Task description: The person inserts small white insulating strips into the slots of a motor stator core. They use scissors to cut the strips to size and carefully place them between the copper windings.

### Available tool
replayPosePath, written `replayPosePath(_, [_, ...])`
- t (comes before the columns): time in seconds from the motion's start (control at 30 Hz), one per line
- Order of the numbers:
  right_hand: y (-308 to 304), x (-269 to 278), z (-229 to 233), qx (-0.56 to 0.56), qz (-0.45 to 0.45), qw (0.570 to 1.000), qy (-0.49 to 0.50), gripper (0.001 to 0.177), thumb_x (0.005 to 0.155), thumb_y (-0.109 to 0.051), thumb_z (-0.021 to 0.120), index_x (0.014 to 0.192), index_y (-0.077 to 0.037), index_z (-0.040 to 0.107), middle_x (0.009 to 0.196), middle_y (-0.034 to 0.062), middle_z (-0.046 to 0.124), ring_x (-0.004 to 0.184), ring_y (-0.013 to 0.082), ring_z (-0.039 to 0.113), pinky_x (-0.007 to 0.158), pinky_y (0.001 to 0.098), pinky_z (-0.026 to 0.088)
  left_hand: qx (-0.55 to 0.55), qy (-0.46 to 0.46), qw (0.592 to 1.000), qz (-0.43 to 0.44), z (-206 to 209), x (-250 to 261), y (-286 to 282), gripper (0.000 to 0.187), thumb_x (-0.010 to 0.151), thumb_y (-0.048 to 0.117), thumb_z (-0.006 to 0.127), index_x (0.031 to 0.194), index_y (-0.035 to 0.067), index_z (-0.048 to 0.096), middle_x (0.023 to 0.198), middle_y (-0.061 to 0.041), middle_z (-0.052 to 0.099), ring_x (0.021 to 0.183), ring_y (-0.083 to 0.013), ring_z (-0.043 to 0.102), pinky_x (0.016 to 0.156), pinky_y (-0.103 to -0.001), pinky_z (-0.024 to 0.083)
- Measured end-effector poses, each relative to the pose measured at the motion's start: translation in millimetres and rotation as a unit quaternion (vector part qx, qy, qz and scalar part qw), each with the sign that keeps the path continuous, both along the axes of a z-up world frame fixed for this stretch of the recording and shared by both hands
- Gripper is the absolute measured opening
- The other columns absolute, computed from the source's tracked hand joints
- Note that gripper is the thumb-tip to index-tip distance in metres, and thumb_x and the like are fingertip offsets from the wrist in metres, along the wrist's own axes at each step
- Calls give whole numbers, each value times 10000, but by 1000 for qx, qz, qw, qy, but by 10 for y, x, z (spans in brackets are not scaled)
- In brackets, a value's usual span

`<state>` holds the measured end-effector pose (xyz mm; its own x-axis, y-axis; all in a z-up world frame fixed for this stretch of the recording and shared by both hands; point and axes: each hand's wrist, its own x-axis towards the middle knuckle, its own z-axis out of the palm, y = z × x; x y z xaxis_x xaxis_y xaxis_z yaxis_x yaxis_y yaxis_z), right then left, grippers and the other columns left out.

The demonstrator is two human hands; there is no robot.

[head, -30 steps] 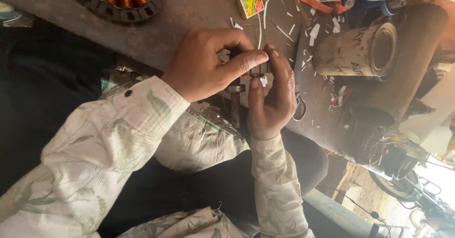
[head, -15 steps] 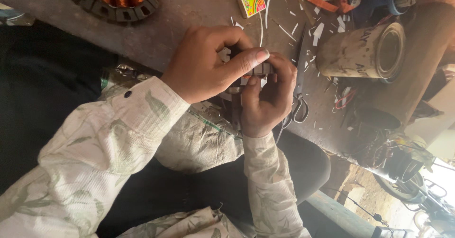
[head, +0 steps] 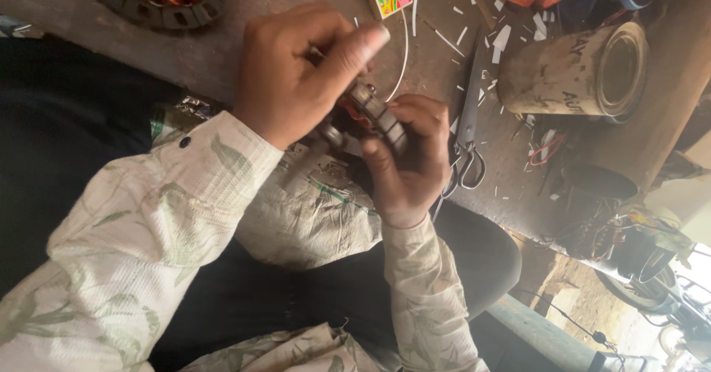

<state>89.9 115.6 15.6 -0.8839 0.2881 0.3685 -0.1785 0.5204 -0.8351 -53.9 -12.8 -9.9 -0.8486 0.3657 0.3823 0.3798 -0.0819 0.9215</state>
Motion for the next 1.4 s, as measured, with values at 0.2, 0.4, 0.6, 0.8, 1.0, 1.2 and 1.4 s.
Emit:
replayPosePath(0.2, [-106, 59, -22, -40, -13, 999, -22, 429, 1030, -253, 789, 1284, 14, 569, 1267, 93, 539, 1158, 177, 544, 1081, 313, 483, 137, -46, 987, -66, -33, 58, 64, 446, 1158, 311, 529, 853, 34, 701, 837, -9, 712, 753, -117, 713, 693, -293, 543])
replayPosePath(0.4, [-8, 34, -24, -125, 14, 992, -17, 441, 1034, -268, 793, 1288, 8, 561, 1285, 98, 553, 1196, 188, 528, 1139, 325, 402, 53, -44, 997, -17, 57, 120, 140, 429, 1125, 293, 595, 795, 36, 690, 702, -34, 667, 619, -138, 653, 588, -323, 467])
replayPosePath(0.6, [-21, 119, -81, -148, -5, 989, -9, 458, 1027, -271, 791, 1318, -10, 554, 1306, 113, 558, 1240, 197, 537, 1165, 337, 403, 51, 2, 998, -27, 92, 136, 173, 447, 1166, 272, 568, 785, 57, 661, 717, -30, 657, 672, -163, 676, 639, -338, 498])
replayPosePath(0.8, [-27, 149, -71, -108, -20, 994, -10, 401, 1049, -269, 769, 1279, 4, 588, 1304, 125, 584, 1194, 190, 545, 1122, 313, 411, 20, 11, 1000, -14, 111, 148, 189, 461, 1149, 260, 536, 747, 60, 643, 672, -38, 634, 626, -182, 652, 598, -355, 472])
replayPosePath(1.0, [-31, 150, -48, -69, -30, 997, -18, 425, 1011, -291, 780, 1274, 5, 627, 1258, 130, 606, 1169, 206, 590, 1051, 320, 489, 33, 1, 999, -11, 113, 177, 180, 479, 1155, 262, 514, 739, 47, 611, 655, -46, 617, 625, -191, 648, 616, -358, 468])
replayPosePath(1.2, [-22, 141, -20, -6, -23, 1000, -18, 444, 997, -322, 779, 1259, 7, 636, 1217, 129, 632, 1147, 203, 603, 1045, 317, 490, 22, -32, 999, -12, 113, 190, 154, 507, 1141, 291, 476, 718, 45, 609, 627, -47, 607, 578, -184, 636, 572, -359, 458])
replayPosePath(1.4, [-36, 155, -37, -8, -19, 1000, -16, 423, 1000, -303, 779, 1253, 6, 640, 1225, 122, 637, 1115, 201, 618, 1018, 317, 503, 27, -13, 1000, -6, 85, 217, 163, 540, 1155, 316, 427, 708, 69, 604, 608, -37, 575, 572, -184, 613, 590, -363, 459])
